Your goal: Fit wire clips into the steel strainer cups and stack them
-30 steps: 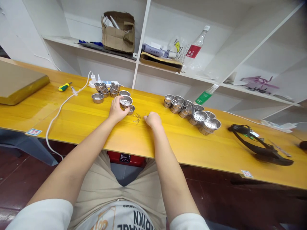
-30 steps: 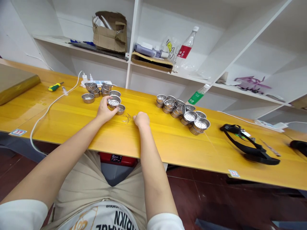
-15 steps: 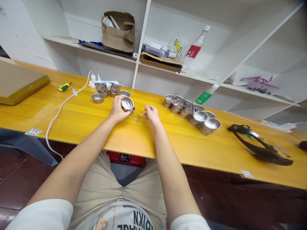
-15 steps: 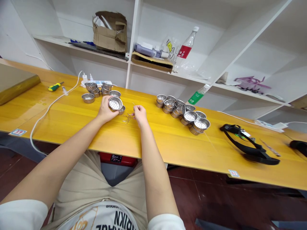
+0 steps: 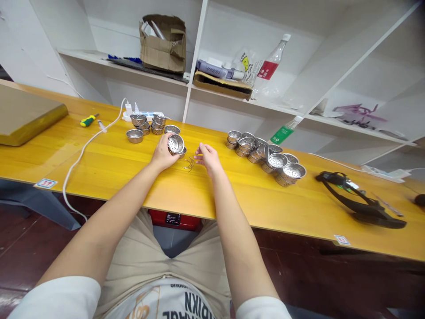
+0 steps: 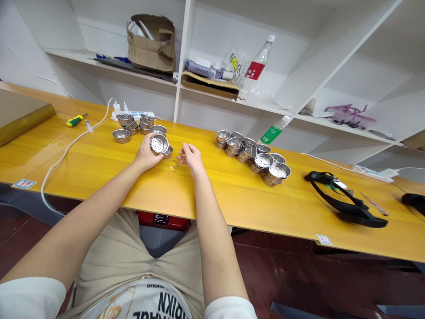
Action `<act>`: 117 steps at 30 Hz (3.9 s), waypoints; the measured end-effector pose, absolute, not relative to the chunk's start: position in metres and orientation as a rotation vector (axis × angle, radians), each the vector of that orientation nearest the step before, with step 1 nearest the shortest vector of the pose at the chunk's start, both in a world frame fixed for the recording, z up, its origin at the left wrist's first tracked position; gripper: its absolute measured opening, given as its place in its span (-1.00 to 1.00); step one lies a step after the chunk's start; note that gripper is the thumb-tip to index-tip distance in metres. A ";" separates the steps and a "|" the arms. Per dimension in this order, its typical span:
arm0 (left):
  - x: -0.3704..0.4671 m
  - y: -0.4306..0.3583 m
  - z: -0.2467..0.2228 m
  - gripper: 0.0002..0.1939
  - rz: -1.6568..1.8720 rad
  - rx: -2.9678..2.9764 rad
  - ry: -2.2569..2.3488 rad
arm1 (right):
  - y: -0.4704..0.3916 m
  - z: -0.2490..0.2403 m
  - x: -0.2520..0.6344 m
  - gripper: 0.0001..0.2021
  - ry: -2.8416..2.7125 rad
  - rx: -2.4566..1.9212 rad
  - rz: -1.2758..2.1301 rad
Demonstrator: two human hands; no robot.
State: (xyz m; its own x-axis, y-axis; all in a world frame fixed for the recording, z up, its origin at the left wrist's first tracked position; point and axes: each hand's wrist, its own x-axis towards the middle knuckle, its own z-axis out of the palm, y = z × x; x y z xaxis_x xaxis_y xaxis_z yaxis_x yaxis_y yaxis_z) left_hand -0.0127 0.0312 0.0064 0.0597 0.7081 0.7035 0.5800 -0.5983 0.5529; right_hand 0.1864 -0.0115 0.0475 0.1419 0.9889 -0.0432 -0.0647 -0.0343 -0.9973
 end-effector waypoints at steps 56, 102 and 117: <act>-0.013 0.028 0.006 -0.22 1.530 2.210 1.337 | -0.005 0.039 0.195 -0.76 -1.090 -1.320 1.162; -0.005 0.022 0.011 -0.38 1.361 2.583 0.921 | -0.013 0.039 0.170 -0.41 -1.388 -0.953 1.265; 0.003 0.017 0.011 -0.29 1.326 2.196 0.919 | -0.010 0.040 0.175 -0.40 -1.207 -1.051 1.359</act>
